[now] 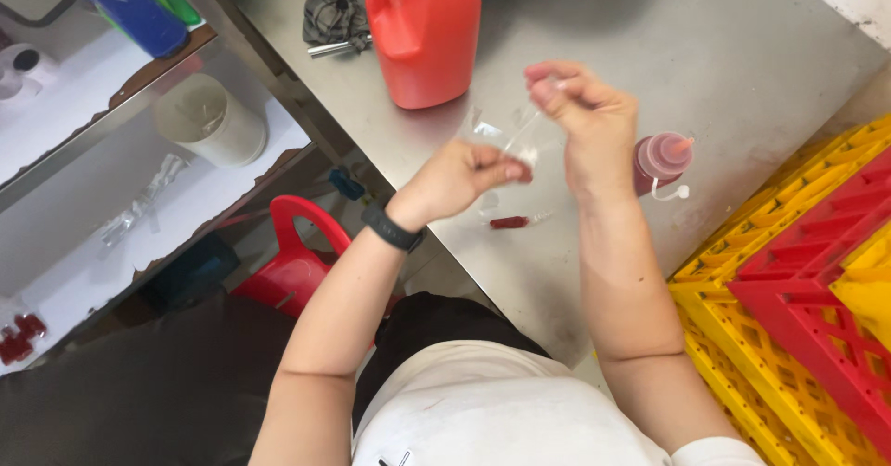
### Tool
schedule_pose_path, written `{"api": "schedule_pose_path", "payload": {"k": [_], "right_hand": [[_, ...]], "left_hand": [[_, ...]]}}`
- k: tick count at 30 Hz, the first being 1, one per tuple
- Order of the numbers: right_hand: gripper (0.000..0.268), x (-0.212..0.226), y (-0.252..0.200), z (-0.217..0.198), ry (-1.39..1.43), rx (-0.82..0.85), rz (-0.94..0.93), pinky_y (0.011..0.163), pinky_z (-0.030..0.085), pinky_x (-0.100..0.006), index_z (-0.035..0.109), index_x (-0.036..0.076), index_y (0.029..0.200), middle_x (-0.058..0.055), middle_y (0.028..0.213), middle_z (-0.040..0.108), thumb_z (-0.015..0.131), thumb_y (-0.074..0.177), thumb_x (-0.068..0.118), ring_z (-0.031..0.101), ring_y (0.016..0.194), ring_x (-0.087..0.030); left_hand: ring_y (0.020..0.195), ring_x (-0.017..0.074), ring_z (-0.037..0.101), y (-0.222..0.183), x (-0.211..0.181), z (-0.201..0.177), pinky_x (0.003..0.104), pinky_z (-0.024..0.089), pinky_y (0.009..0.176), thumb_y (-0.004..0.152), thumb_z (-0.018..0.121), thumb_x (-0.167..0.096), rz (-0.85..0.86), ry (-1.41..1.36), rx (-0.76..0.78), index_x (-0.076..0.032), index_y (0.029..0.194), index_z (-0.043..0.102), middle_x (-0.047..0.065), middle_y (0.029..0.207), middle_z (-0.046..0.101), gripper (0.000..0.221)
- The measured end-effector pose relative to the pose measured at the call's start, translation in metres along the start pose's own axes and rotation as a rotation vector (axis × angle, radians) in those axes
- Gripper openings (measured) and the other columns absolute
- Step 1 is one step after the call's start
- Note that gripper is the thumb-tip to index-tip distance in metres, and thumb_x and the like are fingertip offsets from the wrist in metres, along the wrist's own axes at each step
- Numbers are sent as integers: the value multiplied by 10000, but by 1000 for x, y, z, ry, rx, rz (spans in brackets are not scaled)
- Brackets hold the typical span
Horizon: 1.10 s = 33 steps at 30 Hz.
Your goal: The person prepares a squeeze bottle by removing a plastic seal from the nozzle and placing the cap onto the bottle.
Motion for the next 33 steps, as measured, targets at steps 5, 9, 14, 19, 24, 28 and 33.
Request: {"api": "schedule_pose_path", "payload": {"k": [5,9,14,19,24,28,33], "right_hand": [[139,26,6,-49,153,-195,-93,943,576,-361,734,-4,867,-139,1120,731,780,985,53,695,978,-218],[66,7,-13,-34,-50,-122,-23,946,562,-322,751,-24,935,-116,1112,741,747,950,40,691,1001,-176],[185,-66,-50,-9,-13,-101,147,879,522,-337,754,-48,921,-115,1098,738,756,900,136,666,963,-183],[462,-123,-95,-68,629,-348,375,1071,524,-492,628,3,1117,-155,1181,640,758,1032,438,633,1143,-305],[1202,-142,-122,-104,1655,-538,374,1067,435,-541,395,-159,1403,-302,1428,497,673,661,745,476,1329,-446],[734,-179,-81,-160,1465,-812,326,1134,493,-546,506,60,1404,-183,1352,573,661,892,562,548,1310,-427],[623,-151,-61,-159,1068,-854,340,923,590,-538,567,46,1280,-152,1195,667,631,858,499,685,1061,-348]], "left_hand": [[914,112,733,-44,35,26,285,553,906,944,701,-303,-176,133,115,-104,1081,813,67,1010,821,266],[1060,249,657,-52,15,6,379,495,960,948,743,-285,193,243,37,49,1252,678,196,1170,721,456],[759,123,624,-10,46,21,283,524,737,1083,632,-224,-21,-362,-249,48,1134,703,48,833,678,285],[662,85,476,-11,61,26,249,406,610,1063,588,-190,-84,-131,-391,-23,1151,640,6,732,568,195],[791,72,631,2,50,34,228,517,740,1027,662,-186,38,-26,-406,-25,1084,708,7,866,712,177],[832,61,671,9,48,45,224,550,780,945,741,-168,-27,-28,-364,-47,1095,757,6,938,771,194],[829,87,687,1,40,43,247,552,771,937,766,-156,-30,73,-374,-48,1047,772,40,911,770,154]]}}
Point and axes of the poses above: each hand's wrist, its own y-axis towards the middle knuckle, its own z-axis out of the palm, x = y × z, the point moved 5 cm from there along y, towards the middle knuckle
